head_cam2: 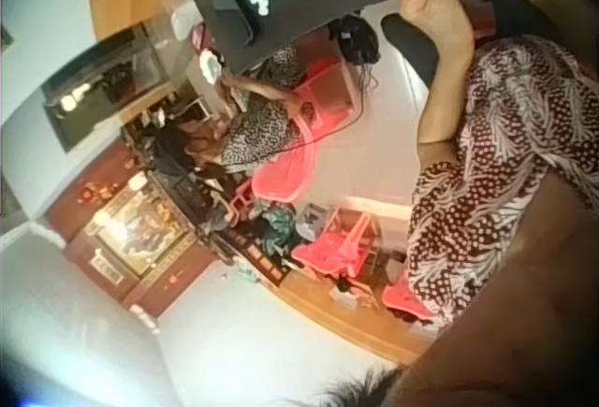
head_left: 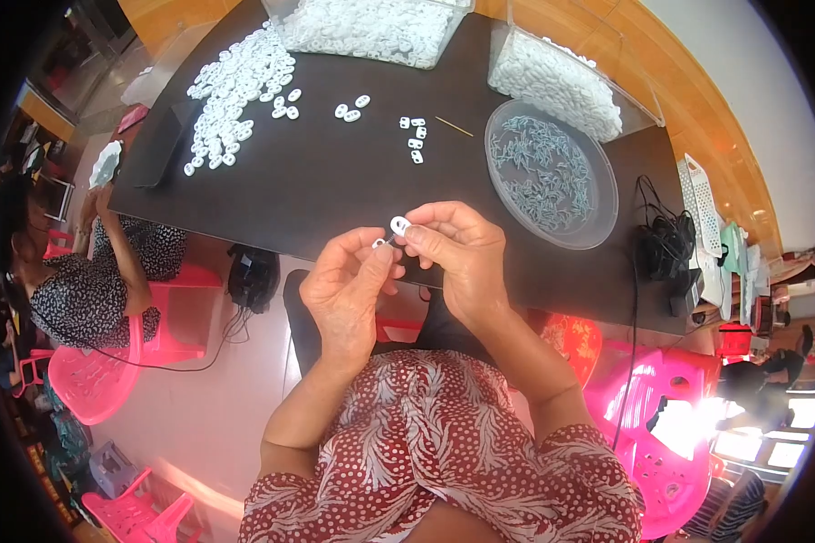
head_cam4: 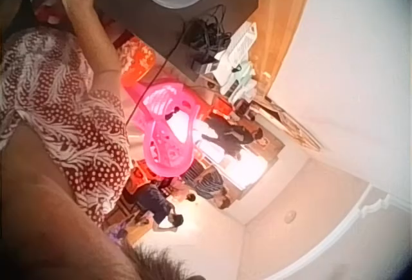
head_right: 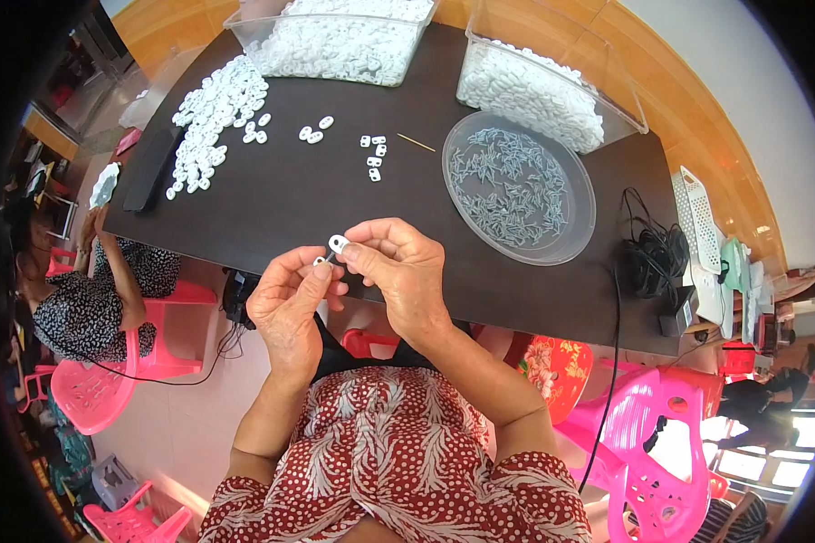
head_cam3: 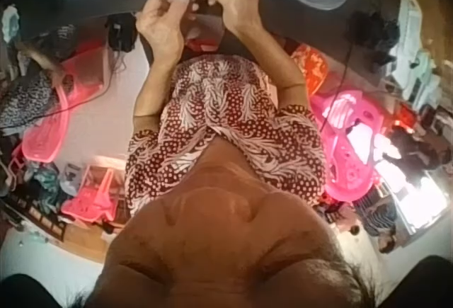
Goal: Manually assembling small white plastic components with metal pins at a workshop table.
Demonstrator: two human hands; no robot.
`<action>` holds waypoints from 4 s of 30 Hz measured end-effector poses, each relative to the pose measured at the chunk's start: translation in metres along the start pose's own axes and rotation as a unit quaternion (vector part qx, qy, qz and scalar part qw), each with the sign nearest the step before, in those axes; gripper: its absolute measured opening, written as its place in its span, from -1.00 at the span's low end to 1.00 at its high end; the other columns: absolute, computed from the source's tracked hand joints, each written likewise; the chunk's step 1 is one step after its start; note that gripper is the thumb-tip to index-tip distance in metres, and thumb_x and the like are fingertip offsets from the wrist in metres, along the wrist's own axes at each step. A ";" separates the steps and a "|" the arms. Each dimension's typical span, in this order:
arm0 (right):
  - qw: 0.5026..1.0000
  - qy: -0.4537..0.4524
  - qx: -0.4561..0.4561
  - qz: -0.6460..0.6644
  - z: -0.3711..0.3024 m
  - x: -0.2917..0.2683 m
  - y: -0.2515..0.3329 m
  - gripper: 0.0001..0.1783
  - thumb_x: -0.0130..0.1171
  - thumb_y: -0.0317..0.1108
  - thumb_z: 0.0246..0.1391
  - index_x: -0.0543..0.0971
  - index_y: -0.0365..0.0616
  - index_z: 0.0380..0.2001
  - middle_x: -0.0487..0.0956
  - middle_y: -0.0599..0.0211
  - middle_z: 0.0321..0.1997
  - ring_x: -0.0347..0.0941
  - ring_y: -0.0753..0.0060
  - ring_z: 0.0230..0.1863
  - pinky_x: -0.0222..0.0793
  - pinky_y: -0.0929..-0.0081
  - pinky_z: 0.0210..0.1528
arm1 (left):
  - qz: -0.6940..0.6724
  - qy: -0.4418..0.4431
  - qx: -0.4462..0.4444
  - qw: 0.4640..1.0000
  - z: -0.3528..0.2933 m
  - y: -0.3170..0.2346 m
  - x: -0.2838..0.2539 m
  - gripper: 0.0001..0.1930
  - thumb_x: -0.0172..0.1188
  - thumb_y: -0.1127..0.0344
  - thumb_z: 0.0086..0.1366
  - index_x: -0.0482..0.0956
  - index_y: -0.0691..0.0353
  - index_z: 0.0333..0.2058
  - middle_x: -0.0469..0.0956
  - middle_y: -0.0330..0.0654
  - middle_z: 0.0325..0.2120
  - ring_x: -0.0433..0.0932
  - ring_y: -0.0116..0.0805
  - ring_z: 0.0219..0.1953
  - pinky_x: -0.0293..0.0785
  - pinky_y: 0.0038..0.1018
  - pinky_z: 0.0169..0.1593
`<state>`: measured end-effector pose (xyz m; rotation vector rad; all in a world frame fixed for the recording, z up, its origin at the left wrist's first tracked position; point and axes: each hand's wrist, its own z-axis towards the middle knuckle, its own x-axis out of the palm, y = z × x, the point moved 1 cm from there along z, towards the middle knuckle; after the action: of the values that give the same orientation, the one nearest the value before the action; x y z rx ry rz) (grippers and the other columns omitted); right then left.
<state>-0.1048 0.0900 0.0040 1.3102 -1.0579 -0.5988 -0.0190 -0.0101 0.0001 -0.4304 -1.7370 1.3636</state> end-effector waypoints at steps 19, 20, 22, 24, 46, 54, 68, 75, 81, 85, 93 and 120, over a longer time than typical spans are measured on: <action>0.999 -0.001 -0.041 -0.031 -0.007 0.008 0.008 -0.87 0.15 -0.58 0.04 0.52 -0.33 -0.29 0.60 0.27 -0.37 0.51 0.62 -0.37 0.45 0.66 -0.29 | -0.009 -0.011 0.024 1.000 -0.001 0.007 -0.001 -0.82 0.17 0.51 0.20 0.51 0.40 -0.21 0.57 -0.17 -0.45 0.55 -0.50 -0.49 0.47 -0.64 -0.46; 0.999 -0.003 -0.043 -0.025 -0.007 0.008 0.008 -0.87 0.15 -0.59 0.05 0.52 -0.33 -0.29 0.60 0.26 -0.37 0.51 0.61 -0.37 0.46 0.65 -0.27 | -0.004 -0.007 0.029 1.000 -0.001 0.007 -0.001 -0.83 0.17 0.51 0.20 0.51 0.41 -0.21 0.57 -0.17 -0.45 0.55 -0.50 -0.49 0.47 -0.65 -0.45; 0.999 -0.002 -0.047 -0.020 -0.008 0.008 0.006 -0.87 0.15 -0.59 0.05 0.52 -0.33 -0.29 0.60 0.26 -0.36 0.51 0.61 -0.36 0.46 0.65 -0.27 | 0.002 -0.004 0.034 0.999 -0.001 0.007 -0.001 -0.83 0.17 0.51 0.20 0.51 0.41 -0.21 0.56 -0.18 -0.45 0.54 -0.51 -0.49 0.47 -0.65 -0.44; 0.999 0.001 -0.051 -0.014 -0.007 0.007 0.005 -0.87 0.15 -0.59 0.05 0.52 -0.33 -0.28 0.60 0.26 -0.36 0.51 0.61 -0.36 0.46 0.65 -0.27 | 0.001 -0.004 0.031 1.000 -0.002 0.006 0.000 -0.83 0.16 0.51 0.21 0.51 0.41 -0.21 0.56 -0.18 -0.46 0.54 -0.51 -0.48 0.47 -0.65 -0.43; 0.999 0.003 -0.026 -0.029 -0.005 0.006 0.003 -0.88 0.17 -0.57 0.03 0.54 -0.32 -0.30 0.60 0.33 -0.39 0.47 0.66 -0.40 0.40 0.70 -0.36 | 0.013 -0.010 0.029 0.999 -0.003 0.004 -0.001 -0.85 0.16 0.51 0.21 0.51 0.39 -0.23 0.56 -0.18 -0.46 0.54 -0.51 -0.49 0.45 -0.67 -0.47; 0.996 0.014 -0.084 -0.039 -0.011 0.010 -0.001 -0.88 0.13 -0.58 0.06 0.53 -0.32 -0.29 0.59 0.32 -0.36 0.49 0.66 -0.36 0.45 0.67 -0.29 | -0.006 0.000 0.023 1.000 -0.004 0.004 -0.002 -0.83 0.15 0.54 0.22 0.51 0.36 -0.19 0.55 -0.24 -0.42 0.50 -0.59 -0.43 0.41 -0.72 -0.39; 0.989 0.022 -0.075 -0.127 -0.012 0.007 0.000 -0.88 0.15 -0.59 0.00 0.53 -0.25 -0.33 0.47 0.33 -0.37 0.47 0.62 -0.43 0.40 0.63 -0.39 | -0.026 0.016 0.023 0.999 -0.001 0.008 0.000 -0.76 0.12 0.54 0.24 0.50 0.41 -0.10 0.56 -0.21 -0.38 0.49 -0.57 -0.42 0.47 -0.65 -0.35; 0.969 0.032 -0.143 -0.199 -0.010 0.005 -0.001 -0.85 0.18 -0.57 -0.05 0.53 -0.22 -0.33 0.47 0.31 -0.39 0.43 0.51 -0.44 0.39 0.58 -0.42 | -0.044 0.011 0.004 0.999 -0.002 0.002 0.003 -0.77 0.11 0.51 0.25 0.52 0.41 -0.12 0.57 -0.19 -0.34 0.50 -0.54 -0.33 0.44 -0.62 -0.20; 0.943 0.075 -0.194 -0.261 -0.006 0.003 0.009 -0.74 0.23 -0.56 -0.15 0.52 -0.18 -0.29 0.49 0.33 -0.37 0.40 0.44 -0.35 0.38 0.51 -0.41 | -0.028 -0.013 -0.008 0.999 0.001 0.006 -0.003 -0.79 0.11 0.54 0.22 0.52 0.43 -0.15 0.58 -0.14 -0.33 0.54 -0.47 -0.32 0.47 -0.58 -0.17; 0.899 0.092 -0.277 -0.328 -0.005 0.003 0.012 -0.68 0.28 -0.52 -0.23 0.51 -0.16 -0.29 0.51 0.33 -0.34 0.39 0.32 -0.36 0.36 0.45 -0.38 | -0.076 -0.019 -0.040 0.996 0.001 0.003 0.000 -0.77 0.12 0.55 0.21 0.51 0.46 -0.14 0.59 -0.07 -0.33 0.56 -0.44 -0.34 0.49 -0.56 -0.18; 0.845 0.051 -0.389 -0.363 -0.004 0.001 0.006 -0.67 0.28 -0.51 -0.28 0.53 -0.17 -0.32 0.54 0.33 -0.38 0.40 0.27 -0.38 0.35 0.42 -0.38 | -0.083 -0.025 -0.040 0.995 -0.001 -0.002 0.004 -0.80 0.11 0.54 0.22 0.51 0.48 -0.17 0.58 -0.09 -0.35 0.53 -0.46 -0.37 0.46 -0.57 -0.25; 0.875 0.028 -0.382 -0.297 -0.016 0.008 0.001 -0.59 0.36 -0.55 -0.35 0.54 -0.30 -0.28 0.57 0.22 -0.40 0.42 0.31 -0.48 0.34 0.49 -0.48 | -0.026 0.007 0.171 0.985 -0.008 0.013 0.000 -0.76 0.17 0.40 0.25 0.55 0.41 -0.14 0.46 -0.26 -0.37 0.40 -0.55 -0.33 0.34 -0.64 -0.24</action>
<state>-0.0871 0.0910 0.0085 0.9015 -0.2601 -1.2783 -0.0163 -0.0008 -0.0119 -0.1997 -1.4541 1.5794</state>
